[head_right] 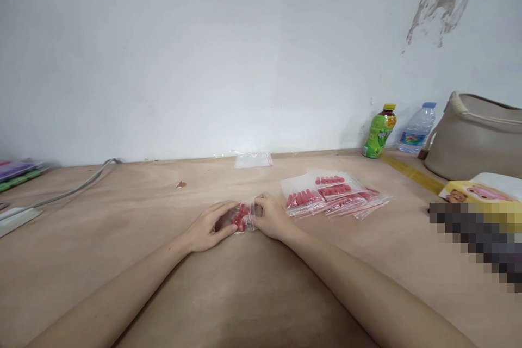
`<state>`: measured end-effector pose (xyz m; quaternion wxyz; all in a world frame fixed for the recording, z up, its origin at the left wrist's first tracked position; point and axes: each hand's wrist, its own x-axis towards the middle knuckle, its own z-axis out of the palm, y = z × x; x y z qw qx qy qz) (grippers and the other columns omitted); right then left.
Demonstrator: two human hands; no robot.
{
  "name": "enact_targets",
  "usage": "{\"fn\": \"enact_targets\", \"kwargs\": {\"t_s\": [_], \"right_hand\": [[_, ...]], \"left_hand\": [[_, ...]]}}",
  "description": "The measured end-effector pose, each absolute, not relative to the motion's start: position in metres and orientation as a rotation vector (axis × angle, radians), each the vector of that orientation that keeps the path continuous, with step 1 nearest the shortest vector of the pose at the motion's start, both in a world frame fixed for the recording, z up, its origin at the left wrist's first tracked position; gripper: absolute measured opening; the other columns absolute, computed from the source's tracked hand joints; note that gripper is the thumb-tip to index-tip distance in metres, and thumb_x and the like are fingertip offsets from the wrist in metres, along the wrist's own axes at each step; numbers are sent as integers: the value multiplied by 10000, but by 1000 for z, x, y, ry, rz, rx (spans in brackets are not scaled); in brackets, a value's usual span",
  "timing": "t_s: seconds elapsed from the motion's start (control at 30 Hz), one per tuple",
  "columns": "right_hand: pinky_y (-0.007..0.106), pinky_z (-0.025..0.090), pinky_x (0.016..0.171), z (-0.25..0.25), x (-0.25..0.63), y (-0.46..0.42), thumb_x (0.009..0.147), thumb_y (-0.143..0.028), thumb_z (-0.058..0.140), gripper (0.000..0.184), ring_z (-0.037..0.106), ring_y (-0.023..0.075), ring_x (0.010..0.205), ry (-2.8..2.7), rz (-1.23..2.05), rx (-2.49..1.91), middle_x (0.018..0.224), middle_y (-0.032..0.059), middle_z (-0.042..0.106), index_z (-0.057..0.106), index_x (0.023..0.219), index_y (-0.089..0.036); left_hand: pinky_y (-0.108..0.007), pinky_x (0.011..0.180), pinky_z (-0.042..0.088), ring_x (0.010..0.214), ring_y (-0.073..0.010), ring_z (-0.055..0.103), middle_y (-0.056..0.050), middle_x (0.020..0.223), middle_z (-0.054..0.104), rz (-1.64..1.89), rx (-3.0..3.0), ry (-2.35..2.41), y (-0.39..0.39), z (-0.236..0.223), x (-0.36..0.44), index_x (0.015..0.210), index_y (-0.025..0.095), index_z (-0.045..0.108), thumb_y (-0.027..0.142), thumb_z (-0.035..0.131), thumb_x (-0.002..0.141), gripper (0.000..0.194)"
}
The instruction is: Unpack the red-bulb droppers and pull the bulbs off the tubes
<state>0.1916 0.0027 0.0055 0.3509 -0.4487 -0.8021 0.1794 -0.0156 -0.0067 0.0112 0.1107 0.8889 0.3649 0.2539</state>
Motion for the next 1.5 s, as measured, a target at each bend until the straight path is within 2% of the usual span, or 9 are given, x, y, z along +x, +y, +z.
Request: {"fn": "enact_targets", "kwargs": {"t_s": [0.23, 0.37, 0.43, 0.67, 0.9, 1.07, 1.27, 1.4, 1.5], "right_hand": [[245, 390, 673, 15, 193, 5, 703, -260, 620, 138, 532, 153, 735, -2215, 649, -1251, 778, 24, 623, 644, 797, -162], [258, 400, 691, 19, 200, 5, 636, -283, 675, 300, 530, 169, 786, -2306, 633, -1201, 879, 46, 612, 620, 900, -150], [256, 401, 671, 19, 203, 5, 636, -279, 671, 342, 525, 162, 757, -2353, 594, -1144, 872, 49, 604, 599, 941, -142], [250, 385, 718, 16, 206, 3, 734, -133, 508, 272, 510, 141, 776, -2443, 330, -950, 896, 67, 562, 555, 1002, -138], [270, 370, 703, 13, 204, 4, 705, -294, 592, 260, 505, 178, 786, -2513, 114, -1108, 845, 70, 556, 562, 907, -134], [276, 353, 734, 8, 200, 1, 822, -174, 387, 167, 488, 173, 803, -2473, -148, -1106, 841, 83, 548, 535, 882, -123], [292, 353, 749, 16, 199, -3, 745, -281, 530, 195, 491, 197, 841, -2552, -92, -1279, 885, 88, 552, 509, 871, -134], [298, 348, 740, 13, 195, -3, 747, -162, 479, 174, 489, 206, 836, -2579, -221, -1311, 898, 110, 546, 501, 910, -109], [314, 342, 739, 8, 196, 0, 774, -149, 457, 179, 488, 219, 842, -2625, -344, -1193, 923, 125, 547, 507, 941, -108]], "left_hand": [[-361, 983, 376, 1137, -201, 458, -63, 1243, 490, 724, 2614, 1066, -8, 12, -15, 1247, 208, 408, 370, 511, 810, 477], [-370, 1007, 351, 1173, -210, 428, -74, 1283, 458, 696, 2626, 1092, -8, 11, -15, 1271, 195, 387, 391, 489, 821, 502], [-376, 1018, 338, 1202, -214, 399, -73, 1315, 425, 662, 2637, 1103, -8, 12, -16, 1286, 198, 374, 391, 470, 831, 503], [-384, 1055, 288, 1264, -207, 314, -64, 1380, 337, 553, 2636, 1131, -8, 13, -17, 1334, 204, 302, 380, 447, 842, 543], [-385, 1064, 268, 1278, -205, 290, -43, 1391, 325, 504, 2653, 1147, -8, 12, -18, 1342, 223, 287, 387, 424, 850, 537], [-384, 1071, 249, 1291, -202, 264, -51, 1405, 299, 472, 2687, 1133, -7, 13, -17, 1351, 211, 272, 388, 415, 854, 547], [-397, 1069, 243, 1294, -209, 257, -51, 1409, 292, 439, 2693, 1130, -7, 14, -18, 1352, 230, 271, 380, 411, 859, 534], [-409, 1065, 240, 1298, -216, 248, -58, 1413, 282, 435, 2697, 1126, -8, 13, -18, 1350, 238, 275, 392, 402, 864, 526], [-412, 1063, 243, 1300, -218, 241, -57, 1419, 268, 440, 2681, 1136, -7, 13, -18, 1355, 242, 264, 394, 402, 864, 532]]}}
